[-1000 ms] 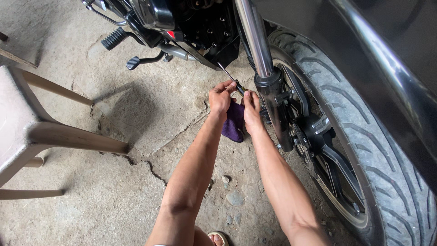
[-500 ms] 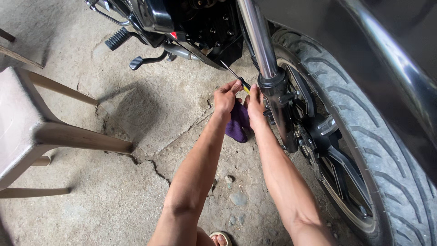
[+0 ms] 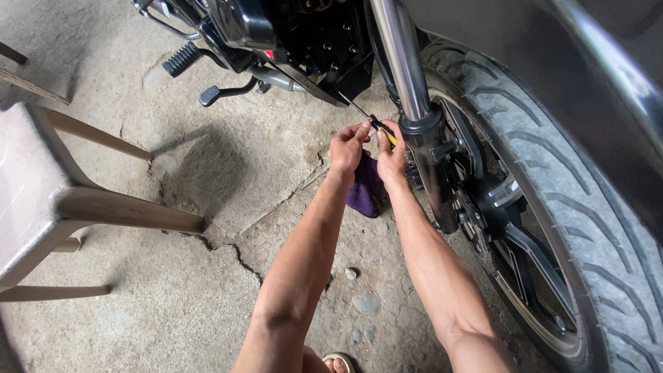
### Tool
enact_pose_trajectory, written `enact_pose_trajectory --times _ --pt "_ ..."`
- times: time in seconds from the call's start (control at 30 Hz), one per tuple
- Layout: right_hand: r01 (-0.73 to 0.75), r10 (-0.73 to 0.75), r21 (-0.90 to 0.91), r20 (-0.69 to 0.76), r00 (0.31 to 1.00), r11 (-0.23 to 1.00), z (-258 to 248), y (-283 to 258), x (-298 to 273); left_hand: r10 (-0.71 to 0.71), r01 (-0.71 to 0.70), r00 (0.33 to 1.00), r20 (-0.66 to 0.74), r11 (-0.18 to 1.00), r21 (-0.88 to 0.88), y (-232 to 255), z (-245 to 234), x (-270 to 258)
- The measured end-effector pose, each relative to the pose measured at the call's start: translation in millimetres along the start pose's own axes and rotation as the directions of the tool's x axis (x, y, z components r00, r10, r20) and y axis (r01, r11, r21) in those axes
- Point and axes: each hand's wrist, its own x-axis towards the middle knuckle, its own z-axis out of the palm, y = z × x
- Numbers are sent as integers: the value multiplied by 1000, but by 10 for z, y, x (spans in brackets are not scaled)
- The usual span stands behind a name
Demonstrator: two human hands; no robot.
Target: The person unscrews fasteners from a motorcycle body using a screwdriver held with a cloth, detaches the plastic body panels by hand, and works on the components near the handlebars.
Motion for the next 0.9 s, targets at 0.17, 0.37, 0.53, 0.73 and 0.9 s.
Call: enact_pose_trajectory --times 0.17,0.37,0.53,0.73,0.9 --pt "190 -191 -142 4 982 972 8 -202 -40 -14 14 1000 -3 1000 7 -73 -81 48" --pt "-87 150 -320 175 973 943 86 -416 -60 39 -43 996 -75 997 -58 -4 -229 105" --pt "-156 244 -438 150 958 885 81 -331 129 -60 55 984 -170 998 -34 0 -551 -17" --pt "199 -187 -452 72 980 869 139 -199 207 -4 2 984 -178 1000 -6 -97 -637 21" --pt "-291 361 -309 199 911 905 115 -480 250 -19 18 998 -68 1000 -14 -59 -651 -36"
